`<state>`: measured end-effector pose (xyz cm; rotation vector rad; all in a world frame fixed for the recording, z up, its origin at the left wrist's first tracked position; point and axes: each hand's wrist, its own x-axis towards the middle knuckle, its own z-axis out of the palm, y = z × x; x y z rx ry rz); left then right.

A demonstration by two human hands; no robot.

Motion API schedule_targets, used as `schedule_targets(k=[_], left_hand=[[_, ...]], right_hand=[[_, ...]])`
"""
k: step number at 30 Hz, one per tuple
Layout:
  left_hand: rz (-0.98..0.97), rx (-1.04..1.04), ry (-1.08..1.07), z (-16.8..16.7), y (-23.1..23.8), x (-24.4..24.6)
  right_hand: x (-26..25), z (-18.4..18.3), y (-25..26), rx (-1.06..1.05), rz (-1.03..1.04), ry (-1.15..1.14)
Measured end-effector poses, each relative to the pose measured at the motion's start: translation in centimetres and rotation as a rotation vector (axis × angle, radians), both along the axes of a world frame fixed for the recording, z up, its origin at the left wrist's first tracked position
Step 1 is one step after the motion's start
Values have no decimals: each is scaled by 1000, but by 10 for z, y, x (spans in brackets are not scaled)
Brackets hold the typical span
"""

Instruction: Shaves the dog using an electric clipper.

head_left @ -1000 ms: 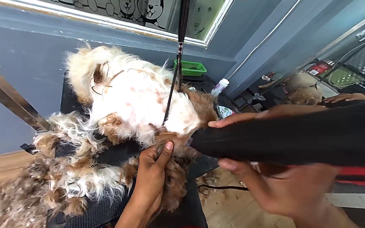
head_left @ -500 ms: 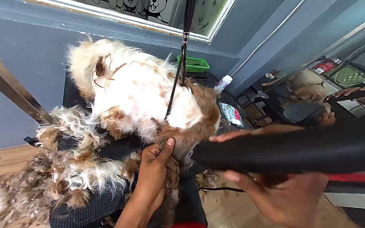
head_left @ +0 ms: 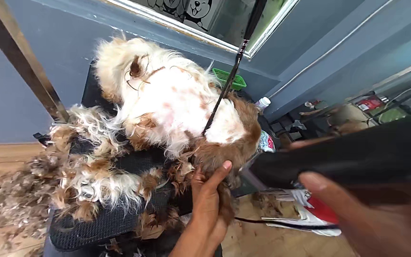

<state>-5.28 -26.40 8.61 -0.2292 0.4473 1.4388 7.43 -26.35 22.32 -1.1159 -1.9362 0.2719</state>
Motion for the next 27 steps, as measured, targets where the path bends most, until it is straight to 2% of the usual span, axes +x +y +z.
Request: schedule_targets(k=[3,6,11,17,20,22,24,27], left_hand=[[40,-6,-142,0,-2,15],[34,2,-198,2,-9,22],[38,39,-237,0,-19,18],[84,107,-277,-2,-31,15],[18,60,-286,2,-35,11],[-11,36,-288,4,-34,9],[-38,27,-276,3,-34,9],[-48,12,-267,4,-34,10]], right_hand=[[-15,12,24,141,-35,-67],[-38,18,41,218,-5,-298],[-64,7,50,254,-150,-624],[-85,-33,31,11,-11,-678],[-88,-28,32,-143,41,-577],[-87,-8,37,-25,34,-541],[-85,11,45,175,-26,-602],[-86,12,50,284,-56,-716]])
